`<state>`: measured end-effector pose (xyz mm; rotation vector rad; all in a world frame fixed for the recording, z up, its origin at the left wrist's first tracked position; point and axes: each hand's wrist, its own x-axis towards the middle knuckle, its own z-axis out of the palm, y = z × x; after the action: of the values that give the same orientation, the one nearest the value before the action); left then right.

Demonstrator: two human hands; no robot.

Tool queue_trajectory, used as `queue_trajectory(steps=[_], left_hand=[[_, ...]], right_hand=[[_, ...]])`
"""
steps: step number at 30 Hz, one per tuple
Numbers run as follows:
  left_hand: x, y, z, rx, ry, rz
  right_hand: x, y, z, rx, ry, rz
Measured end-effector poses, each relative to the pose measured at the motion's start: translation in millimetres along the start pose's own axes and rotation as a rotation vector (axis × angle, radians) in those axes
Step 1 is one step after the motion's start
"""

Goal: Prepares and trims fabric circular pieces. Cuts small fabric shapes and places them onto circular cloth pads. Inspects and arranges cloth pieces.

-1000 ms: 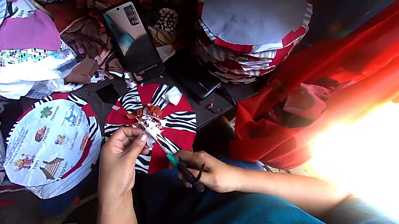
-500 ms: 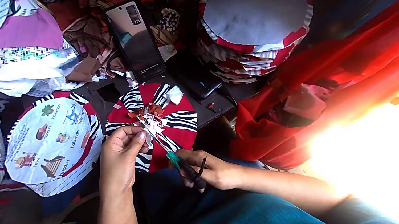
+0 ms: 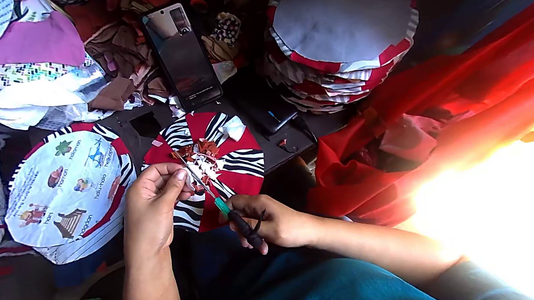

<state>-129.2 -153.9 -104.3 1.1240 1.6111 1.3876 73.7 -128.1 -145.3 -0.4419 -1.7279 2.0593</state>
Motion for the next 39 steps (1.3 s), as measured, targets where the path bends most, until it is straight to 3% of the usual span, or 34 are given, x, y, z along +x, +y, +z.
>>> queue_trajectory(steps=[4,16,24,35,39], left_hand=[[-1,1,-1,-0.001,0.016,-0.005],[-2,-4,-1,0.023,-0.013,-0.023],[-5,-2,-5,0.008,-0.012,-0.031],[-3,-5,-3,0.004,0.007,-0.059],[-3,-8,-3,0.017,0.009,-0.056]], right_hand=[[-6,-3,-1,-0.068,-0.055,0.000],[-3,7,9,-0.072,0.158,-0.070],[-5,4,3,-0.043,-0.044,0.000],[-3,12,12,-0.115,0.149,-0.120],[-4,11,9,-0.096,0.124,-0.084]])
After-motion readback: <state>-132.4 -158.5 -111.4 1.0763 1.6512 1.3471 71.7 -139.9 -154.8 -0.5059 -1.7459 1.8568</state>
